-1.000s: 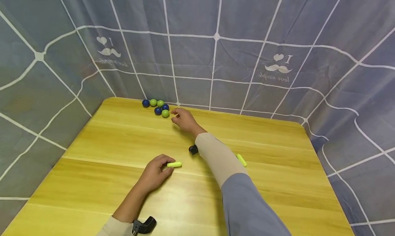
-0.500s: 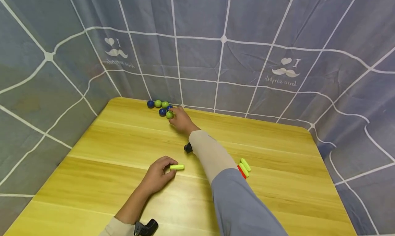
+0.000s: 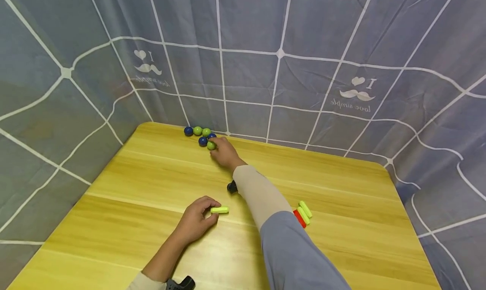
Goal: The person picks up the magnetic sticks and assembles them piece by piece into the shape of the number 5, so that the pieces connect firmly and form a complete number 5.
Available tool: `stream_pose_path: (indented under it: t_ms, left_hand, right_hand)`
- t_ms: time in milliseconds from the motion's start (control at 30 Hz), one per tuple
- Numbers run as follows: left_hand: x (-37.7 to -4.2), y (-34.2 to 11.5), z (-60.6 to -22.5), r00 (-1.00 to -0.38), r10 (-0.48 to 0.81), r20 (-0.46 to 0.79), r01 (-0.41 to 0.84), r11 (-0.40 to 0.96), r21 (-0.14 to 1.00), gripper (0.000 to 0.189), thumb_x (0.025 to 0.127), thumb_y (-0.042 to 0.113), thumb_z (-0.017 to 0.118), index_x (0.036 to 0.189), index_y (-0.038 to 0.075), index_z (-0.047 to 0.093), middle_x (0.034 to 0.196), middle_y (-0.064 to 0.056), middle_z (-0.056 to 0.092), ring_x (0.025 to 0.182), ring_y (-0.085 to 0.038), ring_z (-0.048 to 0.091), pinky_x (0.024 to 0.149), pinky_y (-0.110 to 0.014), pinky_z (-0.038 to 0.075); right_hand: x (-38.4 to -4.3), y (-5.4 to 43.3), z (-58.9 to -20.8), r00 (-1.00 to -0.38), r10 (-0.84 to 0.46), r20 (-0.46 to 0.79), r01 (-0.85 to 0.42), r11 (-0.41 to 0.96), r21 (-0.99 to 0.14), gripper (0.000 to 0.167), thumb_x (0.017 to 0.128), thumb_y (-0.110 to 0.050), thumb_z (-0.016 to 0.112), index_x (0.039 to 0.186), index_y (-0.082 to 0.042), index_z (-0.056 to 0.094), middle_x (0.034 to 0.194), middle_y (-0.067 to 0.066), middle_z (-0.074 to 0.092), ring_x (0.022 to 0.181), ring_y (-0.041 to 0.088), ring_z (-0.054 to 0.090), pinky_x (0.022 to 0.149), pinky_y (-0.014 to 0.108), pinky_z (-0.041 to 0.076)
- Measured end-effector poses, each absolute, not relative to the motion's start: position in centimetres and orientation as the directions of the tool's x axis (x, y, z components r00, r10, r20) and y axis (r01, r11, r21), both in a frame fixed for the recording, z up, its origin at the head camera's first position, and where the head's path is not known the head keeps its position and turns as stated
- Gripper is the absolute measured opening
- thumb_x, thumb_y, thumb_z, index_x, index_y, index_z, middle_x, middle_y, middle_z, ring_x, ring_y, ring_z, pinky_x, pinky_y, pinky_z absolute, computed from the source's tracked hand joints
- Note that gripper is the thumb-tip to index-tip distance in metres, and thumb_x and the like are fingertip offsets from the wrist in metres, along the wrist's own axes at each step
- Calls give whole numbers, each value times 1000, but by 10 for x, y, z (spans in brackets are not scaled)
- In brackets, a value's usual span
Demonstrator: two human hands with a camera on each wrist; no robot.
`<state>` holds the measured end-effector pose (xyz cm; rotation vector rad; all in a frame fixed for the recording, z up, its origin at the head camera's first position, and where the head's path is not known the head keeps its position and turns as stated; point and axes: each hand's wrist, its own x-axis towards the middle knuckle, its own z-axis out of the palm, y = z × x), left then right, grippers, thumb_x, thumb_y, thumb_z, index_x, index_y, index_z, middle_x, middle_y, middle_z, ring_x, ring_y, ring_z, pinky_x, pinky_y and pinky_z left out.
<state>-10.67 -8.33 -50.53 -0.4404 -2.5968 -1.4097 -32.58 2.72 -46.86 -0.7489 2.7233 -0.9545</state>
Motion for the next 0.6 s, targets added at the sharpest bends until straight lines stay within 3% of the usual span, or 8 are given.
stream_pose_path:
  t_ms: [267,400,600]
  left_hand:
    - [-106,-83,-506,-946,161,282,324,531,783,20,83,6,74,100,18,72,98,13,64,94,-8,60,82,-35,51]
    - [-106,-83,-505,-947,151,282,319,526,788,20,83,5,74,99,17,72,97,12,65,92,-8,60,80,-34,51]
    - [-107,-82,-506,-946,170,274,322,549,771,18,84,8,73,100,17,72,97,12,64,90,-8,60,79,-33,50]
  right_hand:
    - [-325,28,-473,-860,-510,6,-415,693,-590,42,100,-14,57,142,-9,52,129,12,56,110,22,53,95,36,43]
    - [-320,34,-475,-863,-506,0,-389,664,-639,39,100,-18,59,138,-8,55,129,10,58,111,21,55,94,35,45]
    - [-306,54,-481,-897,-442,-8,-303,626,-719,37,98,-20,63,133,-10,59,117,5,63,97,18,56,89,34,47]
